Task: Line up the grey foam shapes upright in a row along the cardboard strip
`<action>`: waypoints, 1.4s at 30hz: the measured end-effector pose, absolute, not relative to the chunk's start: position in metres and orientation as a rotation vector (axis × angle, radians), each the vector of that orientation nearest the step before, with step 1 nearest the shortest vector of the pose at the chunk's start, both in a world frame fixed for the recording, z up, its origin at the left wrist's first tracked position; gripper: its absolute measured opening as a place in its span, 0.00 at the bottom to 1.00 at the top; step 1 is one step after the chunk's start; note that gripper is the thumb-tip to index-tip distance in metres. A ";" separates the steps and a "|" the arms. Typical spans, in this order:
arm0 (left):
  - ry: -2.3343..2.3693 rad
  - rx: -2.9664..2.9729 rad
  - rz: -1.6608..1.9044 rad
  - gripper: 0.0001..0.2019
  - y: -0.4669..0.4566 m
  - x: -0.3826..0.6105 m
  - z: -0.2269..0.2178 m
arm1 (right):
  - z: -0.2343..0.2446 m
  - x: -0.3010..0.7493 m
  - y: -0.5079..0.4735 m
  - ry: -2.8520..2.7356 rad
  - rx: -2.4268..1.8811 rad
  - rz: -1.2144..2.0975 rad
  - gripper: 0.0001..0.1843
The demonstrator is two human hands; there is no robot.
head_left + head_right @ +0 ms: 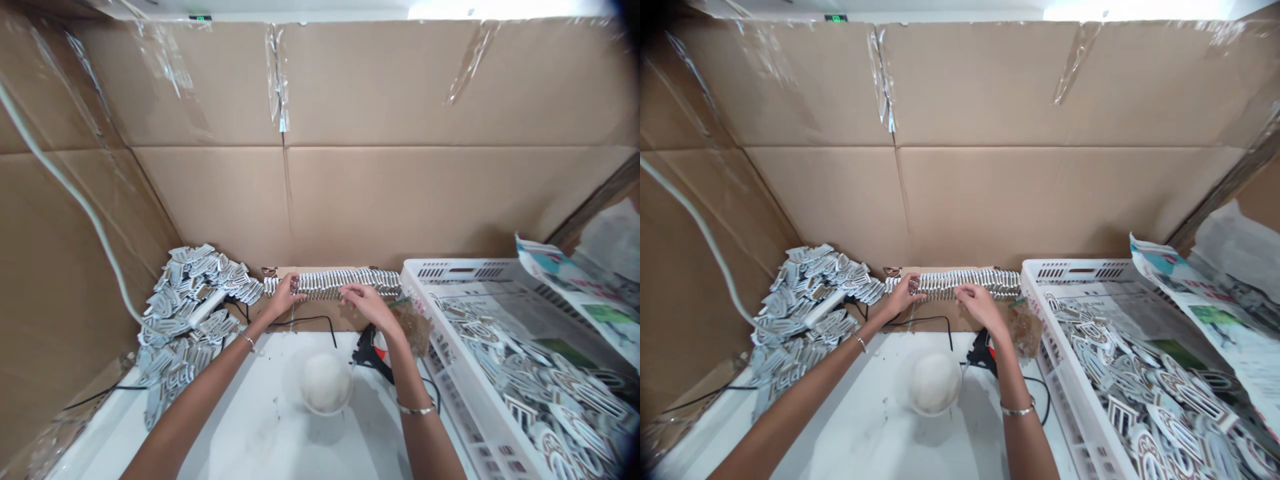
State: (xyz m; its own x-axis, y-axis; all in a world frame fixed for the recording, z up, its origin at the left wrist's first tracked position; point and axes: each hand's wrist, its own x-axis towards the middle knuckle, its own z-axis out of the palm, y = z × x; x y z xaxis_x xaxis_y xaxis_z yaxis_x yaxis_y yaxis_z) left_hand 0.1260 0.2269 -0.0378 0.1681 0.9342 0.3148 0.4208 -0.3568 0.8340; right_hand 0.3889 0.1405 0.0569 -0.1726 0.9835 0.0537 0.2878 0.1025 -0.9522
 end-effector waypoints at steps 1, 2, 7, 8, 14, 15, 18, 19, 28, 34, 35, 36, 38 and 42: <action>1.278 1.848 1.139 0.28 0.226 0.126 -0.037 | 0.058 0.392 0.140 -1.582 -1.283 1.102 0.15; 1.274 1.826 1.139 0.28 0.226 0.126 -0.037 | 0.060 0.394 0.138 -1.575 -1.283 1.096 0.16; 1.238 1.695 1.145 0.32 0.226 0.124 -0.036 | 0.081 0.409 0.128 -1.483 -1.271 1.064 0.17; 1.227 1.666 1.145 0.32 0.227 0.124 -0.036 | 0.088 0.413 0.124 -1.450 -1.274 1.045 0.16; 1.188 1.508 1.145 0.35 0.228 0.126 -0.032 | 0.122 0.433 0.095 -1.235 -1.214 0.849 0.12; 1.189 1.484 1.152 0.34 0.227 0.127 -0.031 | 0.125 0.436 0.091 -1.206 -1.195 0.822 0.12; 1.194 1.424 1.177 0.29 0.223 0.129 -0.026 | 0.131 0.443 0.082 -1.113 -1.124 0.760 0.11; 1.198 1.405 1.184 0.28 0.222 0.130 -0.024 | 0.132 0.445 0.081 -1.077 -1.101 0.746 0.10; 1.212 1.231 1.243 0.30 0.221 0.138 -0.016 | 0.141 0.450 0.074 -0.903 -0.921 0.654 0.07; 1.253 1.173 1.258 0.30 0.221 0.140 -0.014 | 0.144 0.453 0.072 -0.862 -0.871 0.629 0.07; 1.260 1.166 1.260 0.30 0.221 0.139 -0.014 | 0.144 0.454 0.071 -0.855 -0.864 0.627 0.07; 1.265 1.158 1.265 0.31 0.221 0.139 -0.015 | 0.144 0.455 0.071 -0.848 -0.856 0.626 0.07; 1.277 1.144 1.279 0.33 0.220 0.139 -0.015 | 0.145 0.456 0.070 -0.832 -0.842 0.626 0.06; 1.268 1.133 1.271 0.35 0.219 0.138 -0.015 | 0.146 0.459 0.069 -0.821 -0.826 0.621 0.06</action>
